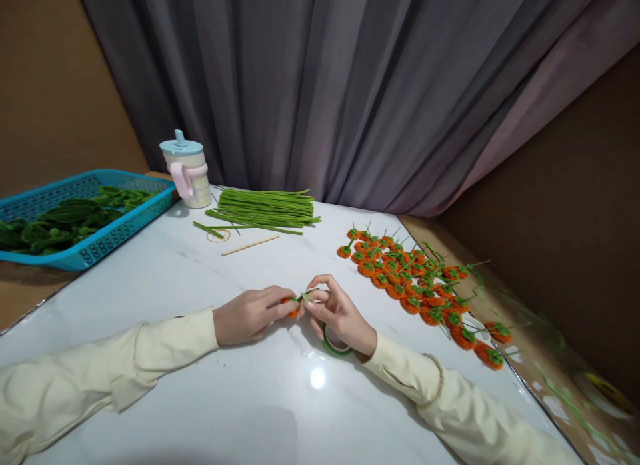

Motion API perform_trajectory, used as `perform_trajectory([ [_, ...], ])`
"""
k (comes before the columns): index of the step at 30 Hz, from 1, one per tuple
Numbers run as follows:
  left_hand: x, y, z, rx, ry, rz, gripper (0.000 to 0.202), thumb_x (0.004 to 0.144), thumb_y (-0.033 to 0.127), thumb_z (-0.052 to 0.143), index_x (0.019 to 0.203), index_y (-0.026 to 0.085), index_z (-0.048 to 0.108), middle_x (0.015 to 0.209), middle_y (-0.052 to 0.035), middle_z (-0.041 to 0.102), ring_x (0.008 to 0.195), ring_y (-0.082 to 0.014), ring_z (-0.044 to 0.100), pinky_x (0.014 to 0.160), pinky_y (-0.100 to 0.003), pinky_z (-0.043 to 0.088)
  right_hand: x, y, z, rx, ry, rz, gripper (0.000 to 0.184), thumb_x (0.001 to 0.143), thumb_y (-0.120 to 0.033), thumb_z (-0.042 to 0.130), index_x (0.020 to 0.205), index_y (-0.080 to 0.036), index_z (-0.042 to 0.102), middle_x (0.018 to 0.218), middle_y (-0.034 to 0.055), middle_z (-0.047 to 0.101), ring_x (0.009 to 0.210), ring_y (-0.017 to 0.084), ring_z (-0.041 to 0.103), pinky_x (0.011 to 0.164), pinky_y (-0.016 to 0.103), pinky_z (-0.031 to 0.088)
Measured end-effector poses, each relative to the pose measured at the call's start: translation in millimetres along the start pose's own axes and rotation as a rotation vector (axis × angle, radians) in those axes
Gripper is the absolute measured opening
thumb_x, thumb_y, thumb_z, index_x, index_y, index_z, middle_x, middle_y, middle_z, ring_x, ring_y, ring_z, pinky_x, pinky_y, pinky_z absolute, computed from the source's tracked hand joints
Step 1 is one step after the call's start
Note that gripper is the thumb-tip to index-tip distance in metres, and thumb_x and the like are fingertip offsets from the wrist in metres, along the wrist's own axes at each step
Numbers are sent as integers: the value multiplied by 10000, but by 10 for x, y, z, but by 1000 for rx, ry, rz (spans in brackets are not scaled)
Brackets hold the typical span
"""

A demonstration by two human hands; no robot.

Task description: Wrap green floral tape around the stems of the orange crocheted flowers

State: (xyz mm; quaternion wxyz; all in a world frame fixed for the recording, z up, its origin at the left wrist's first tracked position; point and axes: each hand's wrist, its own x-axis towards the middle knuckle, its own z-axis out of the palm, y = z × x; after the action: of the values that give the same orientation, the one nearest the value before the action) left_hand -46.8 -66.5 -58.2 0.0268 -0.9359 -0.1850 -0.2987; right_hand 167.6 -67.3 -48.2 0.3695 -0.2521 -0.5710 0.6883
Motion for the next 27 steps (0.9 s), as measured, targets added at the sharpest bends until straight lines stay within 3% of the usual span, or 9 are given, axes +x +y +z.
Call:
perform_trajectory([
  [8, -23, -17, 17, 40, -6, 48, 361, 883, 43, 342, 1228, 141, 388, 1048, -140, 601, 909, -197, 584, 639, -257, 526, -9, 25, 27, -79, -45, 29, 314, 876, -434, 547, 971, -229, 330, 641, -76, 557, 385, 27, 318, 369, 141, 236],
  [20, -32, -7, 41, -10, 89, 35, 320, 914, 83, 344, 1229, 135, 374, 1024, -148, 611, 937, -198, 607, 690, -275, 551, 6, 19, 46, -127, 63, 55, 424, 808, -445, 632, 942, -231, 291, 655, -77, 605, 405, 48, 461, 411, 162, 347],
  [27, -34, -2, 32, 6, 118, 25, 296, 915, 82, 348, 1202, 131, 403, 1021, -151, 609, 956, -202, 608, 705, -285, 562, 40, -4, 18, -156, 36, 91, 365, 777, -478, 646, 825, -172, 452, 656, -17, 631, 448, 73, 537, 471, 210, 419],
])
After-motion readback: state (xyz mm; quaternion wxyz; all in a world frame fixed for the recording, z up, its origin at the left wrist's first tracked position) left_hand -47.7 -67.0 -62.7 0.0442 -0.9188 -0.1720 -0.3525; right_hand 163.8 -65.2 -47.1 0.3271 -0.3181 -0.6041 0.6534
